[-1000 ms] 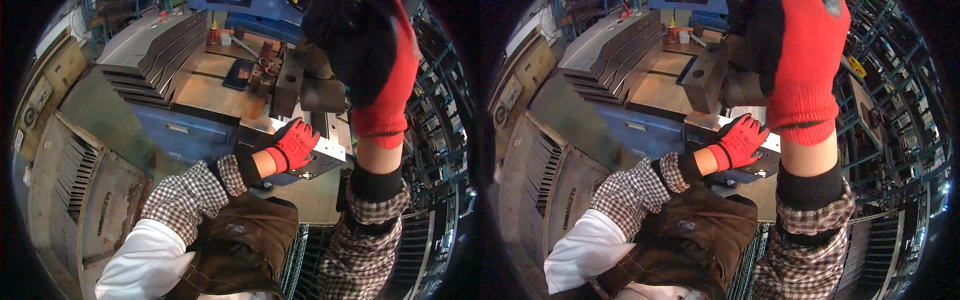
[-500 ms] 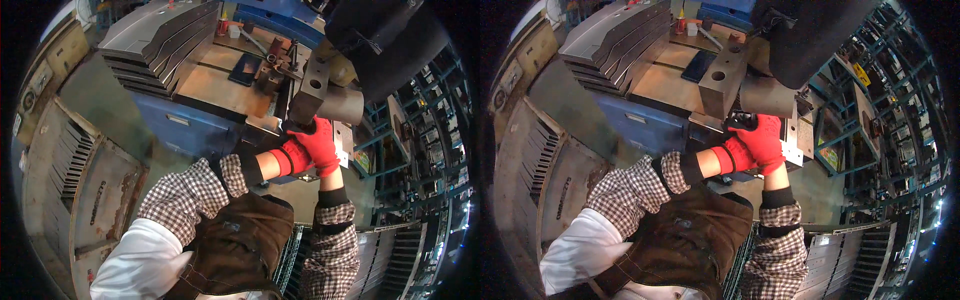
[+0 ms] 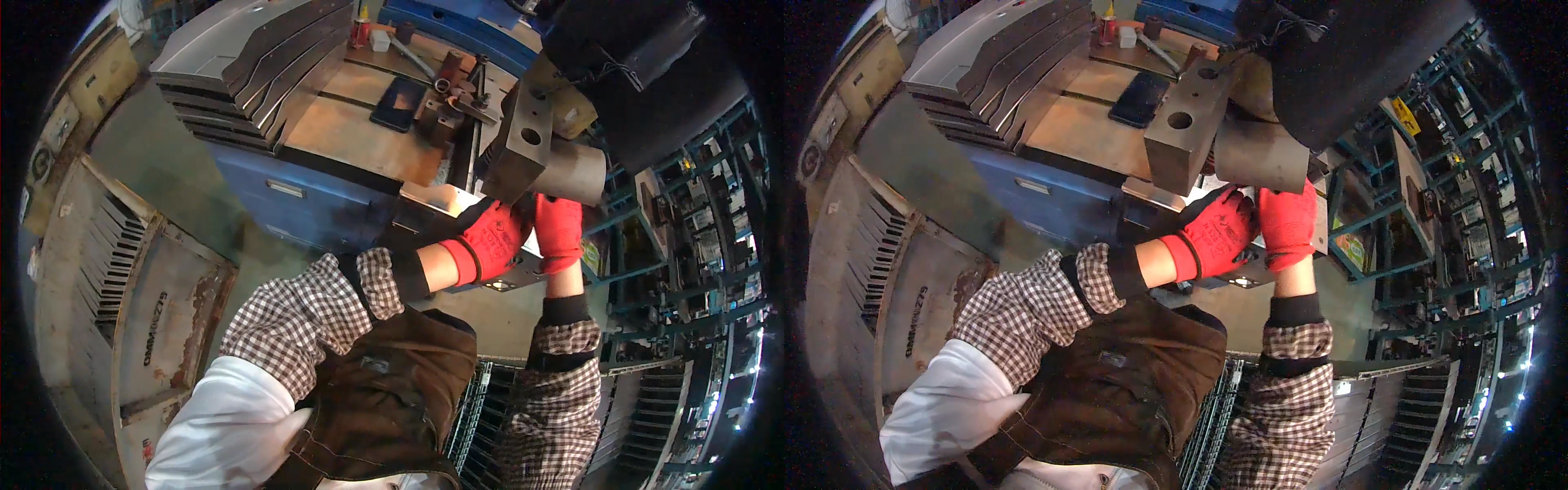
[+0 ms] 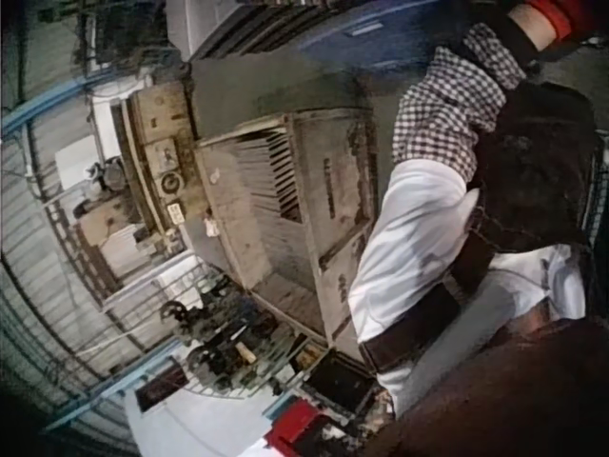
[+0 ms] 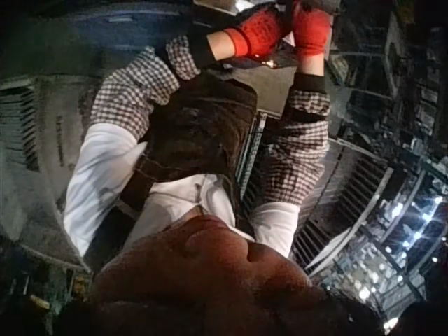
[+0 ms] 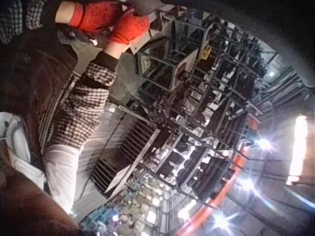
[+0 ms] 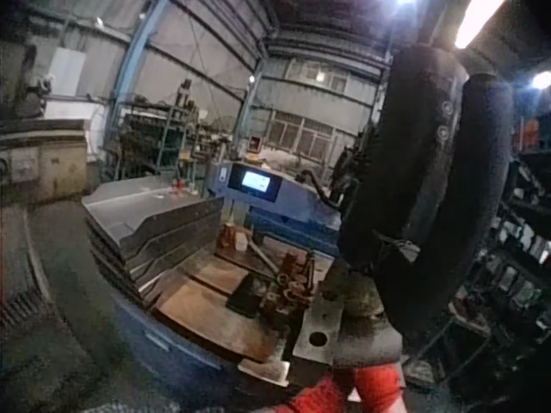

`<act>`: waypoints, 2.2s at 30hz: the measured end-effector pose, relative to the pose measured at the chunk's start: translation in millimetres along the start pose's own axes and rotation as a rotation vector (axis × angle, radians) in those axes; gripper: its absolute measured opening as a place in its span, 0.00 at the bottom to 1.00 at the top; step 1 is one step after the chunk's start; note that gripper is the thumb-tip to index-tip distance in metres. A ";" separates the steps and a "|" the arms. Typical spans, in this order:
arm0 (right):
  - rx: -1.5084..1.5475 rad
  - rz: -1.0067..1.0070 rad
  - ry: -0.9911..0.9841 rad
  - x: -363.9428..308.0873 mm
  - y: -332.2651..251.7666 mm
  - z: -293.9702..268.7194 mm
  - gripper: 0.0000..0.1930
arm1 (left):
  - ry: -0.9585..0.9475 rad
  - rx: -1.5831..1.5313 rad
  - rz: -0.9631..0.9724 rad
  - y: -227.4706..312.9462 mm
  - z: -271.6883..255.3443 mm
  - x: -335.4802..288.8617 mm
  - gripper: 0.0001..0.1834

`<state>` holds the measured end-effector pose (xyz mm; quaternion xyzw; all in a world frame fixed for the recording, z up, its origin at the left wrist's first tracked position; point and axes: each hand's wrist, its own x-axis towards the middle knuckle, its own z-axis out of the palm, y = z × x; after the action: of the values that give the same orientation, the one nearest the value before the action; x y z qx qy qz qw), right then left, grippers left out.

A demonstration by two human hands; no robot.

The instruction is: Drill multiple holes in a flat metal workpiece using a radial arm drill press.

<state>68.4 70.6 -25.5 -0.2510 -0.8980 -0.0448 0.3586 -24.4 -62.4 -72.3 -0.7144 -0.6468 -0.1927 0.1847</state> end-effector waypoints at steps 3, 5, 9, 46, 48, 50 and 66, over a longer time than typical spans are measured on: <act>-0.250 0.166 -0.280 13.3 8.0 -23.5 0.21 | -0.016 -0.111 -0.001 -2.2 5.4 0.5 0.40; -0.222 0.097 -0.319 10.1 49.9 -35.0 0.28 | -0.008 -0.143 0.020 5.2 9.1 7.5 0.40; 0.031 0.197 0.052 64.5 63.4 -119.1 0.23 | -0.005 -0.103 0.020 2.3 8.8 1.9 0.39; 1.289 -0.393 0.398 126.1 -170.9 -143.7 0.17 | 0.030 -0.031 0.024 0.7 9.8 1.4 0.40; 1.392 -0.404 0.343 122.7 -173.4 -143.6 0.17 | 0.044 -0.023 0.023 -0.5 11.3 0.7 0.39; 1.423 -0.314 0.323 119.8 -176.7 -148.7 0.17 | 0.056 -0.014 0.024 -1.1 11.4 0.3 0.38; 1.277 -0.116 0.461 96.2 -197.4 -141.2 0.17 | 0.006 -0.037 0.045 0.0 17.5 1.0 0.37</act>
<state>1.5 -97.7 162.6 0.0745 -0.6609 0.4227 0.6156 -23.7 -52.5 -86.8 -0.7316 -0.6262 -0.2026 0.1778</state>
